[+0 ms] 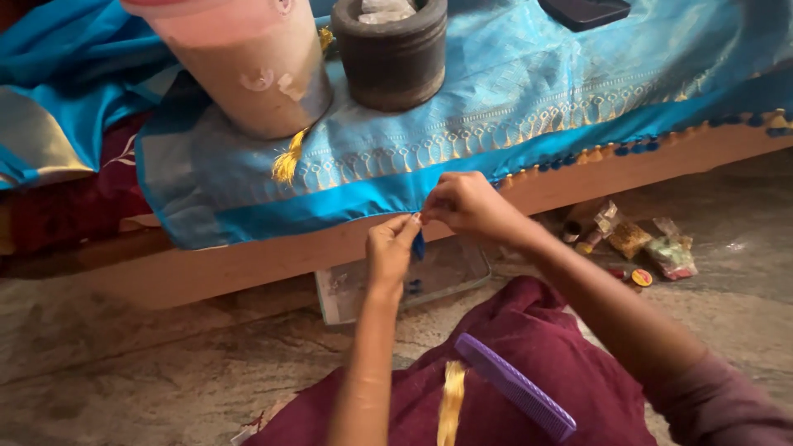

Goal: The recorder is attaching decorative tassels or fringes to the edge of a blue and gold saree.

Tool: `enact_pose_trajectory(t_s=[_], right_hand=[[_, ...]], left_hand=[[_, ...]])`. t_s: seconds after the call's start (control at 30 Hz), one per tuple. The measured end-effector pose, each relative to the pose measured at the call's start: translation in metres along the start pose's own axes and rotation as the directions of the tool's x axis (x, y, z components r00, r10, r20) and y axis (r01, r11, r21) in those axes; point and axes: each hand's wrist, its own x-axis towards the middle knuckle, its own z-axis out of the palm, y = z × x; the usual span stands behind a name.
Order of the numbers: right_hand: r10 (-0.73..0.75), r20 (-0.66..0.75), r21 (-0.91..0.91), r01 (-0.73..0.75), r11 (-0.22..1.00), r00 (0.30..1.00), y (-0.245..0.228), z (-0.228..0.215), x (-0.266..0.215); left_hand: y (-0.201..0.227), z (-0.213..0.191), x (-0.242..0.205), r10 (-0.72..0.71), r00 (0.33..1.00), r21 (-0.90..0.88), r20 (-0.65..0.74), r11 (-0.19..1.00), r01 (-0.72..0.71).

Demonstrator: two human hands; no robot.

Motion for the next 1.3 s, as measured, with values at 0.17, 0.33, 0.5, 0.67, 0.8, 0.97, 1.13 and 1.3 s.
enact_pose_trajectory(t_s=[0.17, 0.33, 0.5, 0.67, 0.8, 0.97, 1.13, 1.3], right_hand=[[-0.230, 0.135, -0.233, 0.256, 0.938, 0.964, 0.019, -0.007, 0.026], [-0.432, 0.299, -0.195, 0.498, 0.845, 0.851, -0.013, 0.003, 0.070], [-0.444, 0.618, -0.186, 0.669, 0.720, 0.649, 0.010, 0.059, 0.103], [-0.245, 0.694, -0.312, 0.589, 0.745, 0.677, -0.004, 0.044, 0.104], [-0.587, 0.308, -0.125, 0.643, 0.755, 0.749, -0.024, 0.009, 0.077], [-0.307, 0.008, -0.028, 0.307, 0.951, 0.952, 0.002, 0.005, 0.018], [-0.075, 0.029, 0.057, 0.073, 0.996, 0.997, 0.033, 0.028, -0.004], [0.112, 0.052, 0.084, -0.116, 0.990, 0.992, 0.039, 0.051, -0.007]], left_hand=[[0.012, 0.023, -0.019, 0.206, 0.959, 0.487, -0.196, 0.869, -0.087], [-0.041, 0.035, -0.010, 0.558, 0.793, 0.721, -0.244, 0.651, -0.237], [-0.027, 0.038, -0.017, 0.478, 0.807, 0.604, -0.347, 0.772, -0.198], [0.009, 0.036, -0.031, 0.705, 0.663, 0.805, -0.254, 0.534, -0.259], [0.017, 0.034, -0.035, 0.707, 0.659, 0.796, -0.258, 0.542, -0.270], [-0.001, 0.036, -0.026, 0.543, 0.755, 0.597, -0.368, 0.760, -0.256], [0.021, 0.047, -0.033, 0.387, 0.824, 0.329, -0.414, 0.908, -0.261], [0.010, 0.046, -0.028, 0.328, 0.851, 0.153, -0.410, 0.945, -0.290]])
